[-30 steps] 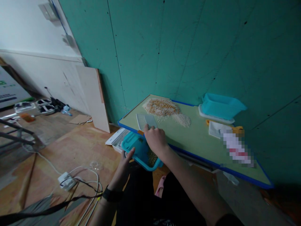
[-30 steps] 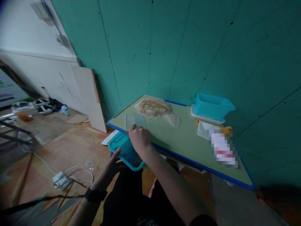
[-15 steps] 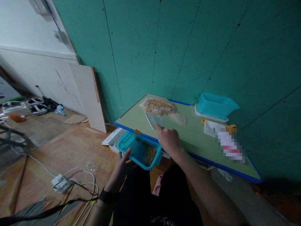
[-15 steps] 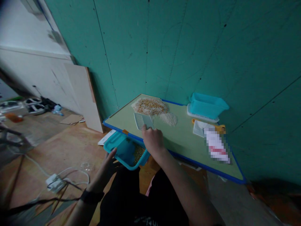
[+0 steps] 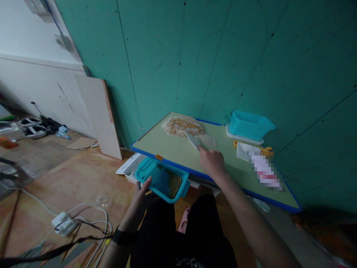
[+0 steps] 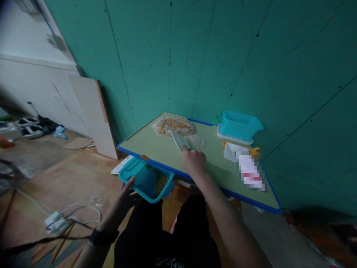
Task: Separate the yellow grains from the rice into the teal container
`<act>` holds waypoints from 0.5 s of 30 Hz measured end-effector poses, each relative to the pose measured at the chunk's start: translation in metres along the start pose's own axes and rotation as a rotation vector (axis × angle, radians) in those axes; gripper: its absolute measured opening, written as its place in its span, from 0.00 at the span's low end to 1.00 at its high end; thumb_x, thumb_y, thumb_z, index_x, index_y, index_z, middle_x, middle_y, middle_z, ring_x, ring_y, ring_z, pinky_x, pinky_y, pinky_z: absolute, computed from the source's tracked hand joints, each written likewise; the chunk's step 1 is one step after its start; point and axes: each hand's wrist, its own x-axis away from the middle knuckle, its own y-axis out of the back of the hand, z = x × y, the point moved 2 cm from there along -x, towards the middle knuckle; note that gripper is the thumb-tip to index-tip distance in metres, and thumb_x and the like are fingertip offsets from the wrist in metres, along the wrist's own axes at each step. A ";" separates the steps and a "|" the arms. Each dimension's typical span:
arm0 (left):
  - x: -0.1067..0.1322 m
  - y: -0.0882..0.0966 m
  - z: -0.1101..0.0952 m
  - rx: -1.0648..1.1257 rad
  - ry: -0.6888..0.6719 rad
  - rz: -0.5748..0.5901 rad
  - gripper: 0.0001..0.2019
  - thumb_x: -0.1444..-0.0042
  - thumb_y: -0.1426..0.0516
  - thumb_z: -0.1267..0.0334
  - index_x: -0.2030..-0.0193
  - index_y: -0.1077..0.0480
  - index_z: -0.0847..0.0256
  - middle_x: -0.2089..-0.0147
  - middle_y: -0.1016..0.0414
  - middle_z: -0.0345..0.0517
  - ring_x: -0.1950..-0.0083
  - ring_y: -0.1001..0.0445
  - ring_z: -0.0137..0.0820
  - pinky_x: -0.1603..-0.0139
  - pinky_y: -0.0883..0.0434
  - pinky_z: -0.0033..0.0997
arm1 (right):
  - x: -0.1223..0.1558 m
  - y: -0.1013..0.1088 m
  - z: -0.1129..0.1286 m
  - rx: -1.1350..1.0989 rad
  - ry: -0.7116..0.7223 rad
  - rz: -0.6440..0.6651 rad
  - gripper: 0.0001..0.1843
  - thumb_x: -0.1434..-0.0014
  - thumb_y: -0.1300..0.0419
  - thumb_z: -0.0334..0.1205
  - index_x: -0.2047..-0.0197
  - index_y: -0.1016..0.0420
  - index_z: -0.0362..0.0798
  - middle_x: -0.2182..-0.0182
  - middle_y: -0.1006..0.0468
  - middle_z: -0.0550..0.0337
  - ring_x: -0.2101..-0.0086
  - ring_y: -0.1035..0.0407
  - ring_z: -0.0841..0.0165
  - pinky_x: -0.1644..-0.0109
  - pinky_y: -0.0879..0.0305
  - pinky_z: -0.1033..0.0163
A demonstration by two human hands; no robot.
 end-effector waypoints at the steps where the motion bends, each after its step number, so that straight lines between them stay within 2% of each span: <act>1: 0.000 0.000 0.000 -0.002 0.000 0.001 0.38 0.28 0.30 0.43 0.18 0.39 0.42 0.34 0.19 0.57 0.56 0.09 0.39 0.55 0.11 0.39 | -0.001 0.000 -0.003 -0.005 -0.016 -0.003 0.30 0.16 0.53 0.34 0.21 0.22 0.48 0.52 0.06 0.36 0.49 0.09 0.51 0.47 0.18 0.55; 4: 0.001 0.001 0.001 0.001 0.000 0.003 0.41 0.30 0.28 0.41 0.18 0.38 0.42 0.34 0.18 0.58 0.54 0.09 0.42 0.55 0.11 0.40 | -0.004 -0.001 -0.014 -0.031 -0.077 -0.019 0.28 0.15 0.52 0.36 0.24 0.19 0.49 0.52 0.06 0.38 0.50 0.09 0.52 0.47 0.20 0.56; 8: 0.003 -0.003 -0.001 0.021 -0.018 0.013 0.42 0.35 0.26 0.38 0.20 0.35 0.42 0.36 0.15 0.56 0.51 0.08 0.45 0.53 0.10 0.41 | -0.008 -0.005 -0.033 -0.070 -0.188 -0.048 0.25 0.15 0.49 0.40 0.35 0.11 0.45 0.53 0.07 0.37 0.51 0.09 0.52 0.47 0.22 0.57; 15: 0.003 -0.010 -0.004 0.016 0.005 -0.016 0.34 0.29 0.29 0.44 0.24 0.36 0.43 0.32 0.18 0.56 0.53 0.09 0.40 0.57 0.11 0.36 | -0.014 -0.017 -0.053 -0.155 -0.289 -0.109 0.24 0.16 0.46 0.41 0.44 0.08 0.41 0.51 0.07 0.33 0.50 0.11 0.48 0.48 0.26 0.54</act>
